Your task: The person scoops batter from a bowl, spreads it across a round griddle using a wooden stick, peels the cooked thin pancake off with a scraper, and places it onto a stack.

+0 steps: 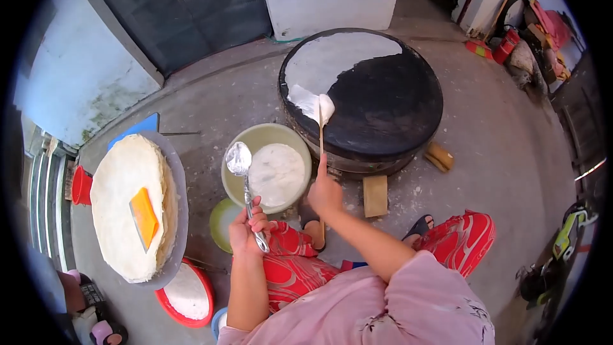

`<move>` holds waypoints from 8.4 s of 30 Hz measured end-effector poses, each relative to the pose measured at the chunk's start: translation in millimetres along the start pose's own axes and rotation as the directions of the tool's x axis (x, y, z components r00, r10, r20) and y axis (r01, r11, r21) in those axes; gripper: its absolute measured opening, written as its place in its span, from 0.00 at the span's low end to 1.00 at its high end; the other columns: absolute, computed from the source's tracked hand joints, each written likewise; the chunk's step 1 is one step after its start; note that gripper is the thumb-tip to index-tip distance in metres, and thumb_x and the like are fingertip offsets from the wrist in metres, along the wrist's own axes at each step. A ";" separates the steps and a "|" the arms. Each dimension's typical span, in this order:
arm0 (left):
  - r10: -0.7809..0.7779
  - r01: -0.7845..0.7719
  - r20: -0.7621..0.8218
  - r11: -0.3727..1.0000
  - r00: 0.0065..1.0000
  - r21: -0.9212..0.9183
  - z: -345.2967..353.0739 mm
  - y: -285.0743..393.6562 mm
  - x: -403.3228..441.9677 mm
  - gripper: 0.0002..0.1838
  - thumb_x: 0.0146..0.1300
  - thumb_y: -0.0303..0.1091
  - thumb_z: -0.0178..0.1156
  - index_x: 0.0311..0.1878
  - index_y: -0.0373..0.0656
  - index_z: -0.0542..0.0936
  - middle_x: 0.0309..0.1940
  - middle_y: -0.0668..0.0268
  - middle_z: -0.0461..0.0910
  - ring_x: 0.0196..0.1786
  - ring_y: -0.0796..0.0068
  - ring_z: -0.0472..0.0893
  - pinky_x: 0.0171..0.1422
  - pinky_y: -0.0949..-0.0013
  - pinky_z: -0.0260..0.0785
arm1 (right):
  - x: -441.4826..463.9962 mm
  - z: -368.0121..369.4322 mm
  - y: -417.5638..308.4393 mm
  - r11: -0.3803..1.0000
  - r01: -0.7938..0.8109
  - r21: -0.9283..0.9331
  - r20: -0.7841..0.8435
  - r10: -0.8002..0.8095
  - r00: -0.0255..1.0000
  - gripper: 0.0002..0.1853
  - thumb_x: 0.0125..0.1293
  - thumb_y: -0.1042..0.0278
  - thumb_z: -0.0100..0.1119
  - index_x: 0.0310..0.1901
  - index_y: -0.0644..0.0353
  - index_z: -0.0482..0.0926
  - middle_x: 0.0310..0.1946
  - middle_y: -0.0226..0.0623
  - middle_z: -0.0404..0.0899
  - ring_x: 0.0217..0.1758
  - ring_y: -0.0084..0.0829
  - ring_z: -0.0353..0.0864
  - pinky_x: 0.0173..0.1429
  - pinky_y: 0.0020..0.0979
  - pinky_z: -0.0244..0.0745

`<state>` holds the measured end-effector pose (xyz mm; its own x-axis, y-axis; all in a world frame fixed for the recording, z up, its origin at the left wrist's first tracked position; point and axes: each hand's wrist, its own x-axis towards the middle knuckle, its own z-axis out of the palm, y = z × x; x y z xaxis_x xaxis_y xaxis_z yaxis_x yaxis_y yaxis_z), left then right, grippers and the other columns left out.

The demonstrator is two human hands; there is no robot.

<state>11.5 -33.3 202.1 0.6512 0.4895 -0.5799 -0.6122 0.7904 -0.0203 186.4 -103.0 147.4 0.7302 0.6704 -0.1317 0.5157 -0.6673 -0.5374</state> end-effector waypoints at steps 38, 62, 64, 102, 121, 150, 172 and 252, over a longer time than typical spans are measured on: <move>0.038 -0.028 -0.044 0.979 0.998 0.203 11.7 -24.1 6.7 0.16 0.68 0.34 0.36 0.46 0.31 0.68 0.26 0.66 0.67 0.19 0.81 0.62 0.20 0.80 0.58 | -26.3 8.1 100.1 0.925 0.233 -0.301 -0.111 -0.277 0.955 0.43 0.54 0.77 0.46 0.70 0.54 0.37 0.22 0.48 0.76 0.22 0.46 0.77 0.27 0.43 0.72; 0.058 -0.045 -0.070 0.983 0.996 0.178 21.8 -43.9 15.6 0.15 0.66 0.30 0.37 0.46 0.26 0.67 0.26 0.66 0.68 0.20 0.81 0.67 0.18 0.80 0.61 | -44.5 -65.9 193.7 0.958 0.113 -0.264 -0.340 -0.202 0.918 0.25 0.57 0.67 0.52 0.57 0.31 0.70 0.22 0.38 0.75 0.27 0.41 0.78 0.31 0.42 0.73; 0.068 -0.053 -0.072 0.980 0.995 0.190 22.6 -47.1 16.1 0.15 0.66 0.29 0.37 0.46 0.26 0.67 0.26 0.66 0.68 0.20 0.81 0.66 0.18 0.80 0.61 | -29.4 -86.7 230.6 0.958 -0.007 -0.287 -0.434 -0.123 0.892 0.28 0.56 0.70 0.52 0.59 0.33 0.68 0.19 0.37 0.73 0.25 0.42 0.77 0.29 0.42 0.72; 0.146 -0.119 -0.178 0.981 0.973 0.153 51.2 -96.2 54.5 0.16 0.66 0.29 0.38 0.48 0.26 0.67 0.25 0.65 0.68 0.20 0.81 0.66 0.18 0.80 0.60 | 92.1 -244.2 439.4 0.915 0.226 -0.336 -0.329 -0.338 0.882 0.29 0.46 0.71 0.54 0.54 0.34 0.74 0.18 0.35 0.69 0.23 0.37 0.74 0.27 0.38 0.71; 0.222 -0.192 -0.231 0.971 0.947 0.142 68.4 -106.1 83.4 0.17 0.67 0.30 0.37 0.49 0.25 0.67 0.25 0.65 0.69 0.19 0.81 0.66 0.18 0.80 0.59 | 255.5 -251.0 380.0 0.990 0.139 0.036 -0.296 -0.122 0.947 0.26 0.49 0.72 0.52 0.50 0.29 0.77 0.21 0.35 0.73 0.28 0.39 0.77 0.31 0.38 0.72; 0.177 -0.157 -0.203 0.981 0.963 0.115 77.8 -110.8 84.8 0.18 0.66 0.31 0.38 0.50 0.25 0.68 0.24 0.65 0.69 0.19 0.81 0.66 0.17 0.80 0.59 | 300.6 -251.3 366.0 0.995 0.016 -0.097 -0.408 -0.055 0.911 0.20 0.64 0.72 0.41 0.57 0.48 0.72 0.28 0.44 0.79 0.32 0.41 0.79 0.40 0.37 0.74; 0.133 -0.124 -0.092 0.987 0.987 0.100 56.3 -92.2 55.1 0.16 0.65 0.29 0.39 0.48 0.25 0.67 0.24 0.65 0.68 0.20 0.80 0.67 0.18 0.79 0.59 | 220.5 -229.1 264.5 0.963 -0.184 0.197 -0.120 0.210 0.970 0.14 0.63 0.62 0.47 0.48 0.43 0.79 0.40 0.39 0.80 0.41 0.35 0.80 0.47 0.32 0.72; 0.093 -0.084 -0.070 0.990 0.993 0.116 34.8 -70.7 36.5 0.17 0.68 0.34 0.38 0.49 0.29 0.67 0.25 0.66 0.68 0.20 0.81 0.64 0.19 0.79 0.59 | 97.5 -134.3 190.2 0.962 0.235 -0.142 -0.419 -0.273 0.866 0.18 0.49 0.73 0.53 0.45 0.55 0.75 0.33 0.41 0.75 0.35 0.46 0.77 0.39 0.44 0.74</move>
<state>94.2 -58.5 210.7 0.5583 0.5337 -0.6352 -0.6091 0.7835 0.1229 415.9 -208.2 144.2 0.6793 0.6270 0.3813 0.7307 -0.5305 -0.4296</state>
